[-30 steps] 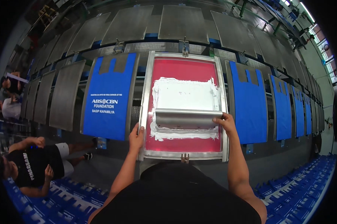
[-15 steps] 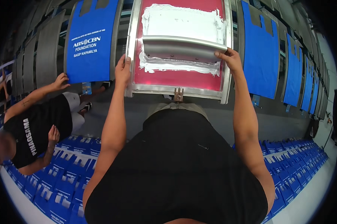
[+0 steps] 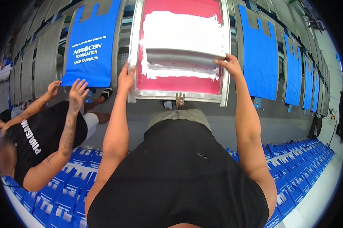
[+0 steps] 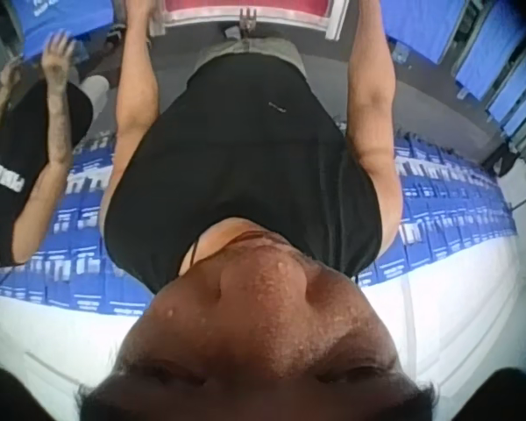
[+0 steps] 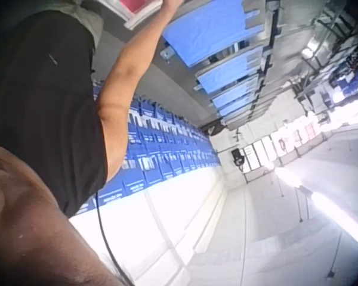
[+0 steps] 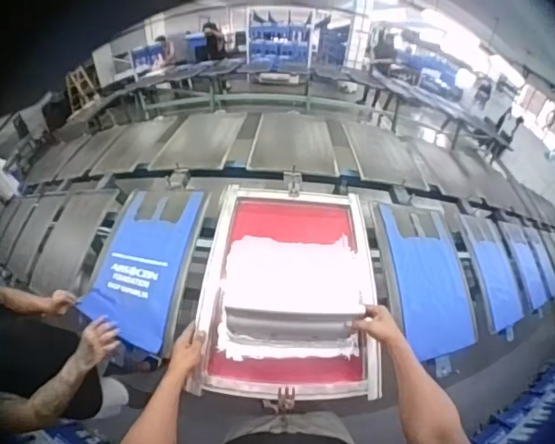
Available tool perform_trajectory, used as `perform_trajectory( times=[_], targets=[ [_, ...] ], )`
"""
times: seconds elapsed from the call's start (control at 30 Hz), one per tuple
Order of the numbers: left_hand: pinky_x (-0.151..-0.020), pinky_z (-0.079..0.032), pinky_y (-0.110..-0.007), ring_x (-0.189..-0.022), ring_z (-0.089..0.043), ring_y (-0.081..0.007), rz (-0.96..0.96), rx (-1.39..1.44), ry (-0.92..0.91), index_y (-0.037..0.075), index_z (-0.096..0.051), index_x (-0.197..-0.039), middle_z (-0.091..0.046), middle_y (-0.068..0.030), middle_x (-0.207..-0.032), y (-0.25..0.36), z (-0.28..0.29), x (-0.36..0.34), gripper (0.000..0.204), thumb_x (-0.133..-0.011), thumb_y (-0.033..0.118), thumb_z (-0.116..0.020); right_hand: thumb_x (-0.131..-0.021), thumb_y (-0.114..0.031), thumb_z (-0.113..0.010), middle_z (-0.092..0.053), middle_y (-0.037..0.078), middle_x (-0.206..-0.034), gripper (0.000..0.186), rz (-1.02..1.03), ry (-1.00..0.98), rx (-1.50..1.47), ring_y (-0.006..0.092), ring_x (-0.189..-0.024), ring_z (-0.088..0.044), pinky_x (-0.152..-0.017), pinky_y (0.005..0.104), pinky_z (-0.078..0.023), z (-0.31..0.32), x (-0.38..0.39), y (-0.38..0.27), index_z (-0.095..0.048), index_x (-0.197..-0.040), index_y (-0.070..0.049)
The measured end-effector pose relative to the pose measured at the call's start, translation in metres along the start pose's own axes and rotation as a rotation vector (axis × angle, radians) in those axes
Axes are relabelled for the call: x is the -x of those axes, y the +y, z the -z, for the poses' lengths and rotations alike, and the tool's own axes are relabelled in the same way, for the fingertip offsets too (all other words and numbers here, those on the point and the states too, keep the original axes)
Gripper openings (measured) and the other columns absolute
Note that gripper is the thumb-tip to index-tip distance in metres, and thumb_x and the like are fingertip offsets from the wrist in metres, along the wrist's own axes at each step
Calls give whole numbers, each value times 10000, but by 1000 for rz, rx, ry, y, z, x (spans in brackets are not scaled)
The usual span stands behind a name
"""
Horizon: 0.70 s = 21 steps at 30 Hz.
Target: The person uses a squeegee to spread white ink evenly across a red screen printing frame. They repeatedly roll the squeegee back and forth to ensure full coverage of the mesh. Another person is seen in the background handling blue fabric.
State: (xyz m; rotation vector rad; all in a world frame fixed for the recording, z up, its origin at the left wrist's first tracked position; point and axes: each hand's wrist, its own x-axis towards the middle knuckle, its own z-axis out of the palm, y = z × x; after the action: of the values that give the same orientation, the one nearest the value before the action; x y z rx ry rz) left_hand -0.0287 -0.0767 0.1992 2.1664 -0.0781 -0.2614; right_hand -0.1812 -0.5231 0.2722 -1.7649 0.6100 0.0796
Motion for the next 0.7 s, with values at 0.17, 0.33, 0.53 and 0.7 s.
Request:
perform_trajectory(
  times=[0.17, 0.33, 0.53, 0.7],
  targets=[
    [-967, -423, -449, -1111, -539, -400, -592, -297, 10, 59, -605, -1202, -598, -183, -1168, 123, 33, 41, 484, -808, 315, -717, -676, -97, -736, -691, 118, -855, 330, 127, -57, 787, 236, -847, -659, -916, 363, -468, -7, 62, -41, -674, -994, -35],
    [-794, -458, -480, -887, -607, -352, -691, -667, -527, 67, -650, -905, -648, -127, -872, 141, 13, 39, 217, -701, 124, -699, -658, -55, -644, -658, 146, -739, 204, 363, 44, 1042, 361, -792, -647, -930, 457, -450, -62, 104, -42, -661, -858, -88],
    [-774, -480, -469, -840, -610, -366, -694, -593, -345, 54, -631, -897, -636, -153, -832, 185, 2, -28, 215, -688, 68, -680, -656, -48, -626, -659, 137, -750, 188, 362, 28, 1006, 347, -796, -641, -817, 471, -460, -29, 22, -78, -645, -842, -71],
    [-823, -469, -454, -948, -582, -349, -772, -638, -144, 77, -614, -1068, -606, -150, -986, 136, -39, -86, 384, -687, 45, -648, -753, -39, -580, -644, 99, -982, 267, 525, 184, 1180, 288, -975, -601, -967, 563, -368, -56, -55, -57, -604, -1015, -82]
  ],
)
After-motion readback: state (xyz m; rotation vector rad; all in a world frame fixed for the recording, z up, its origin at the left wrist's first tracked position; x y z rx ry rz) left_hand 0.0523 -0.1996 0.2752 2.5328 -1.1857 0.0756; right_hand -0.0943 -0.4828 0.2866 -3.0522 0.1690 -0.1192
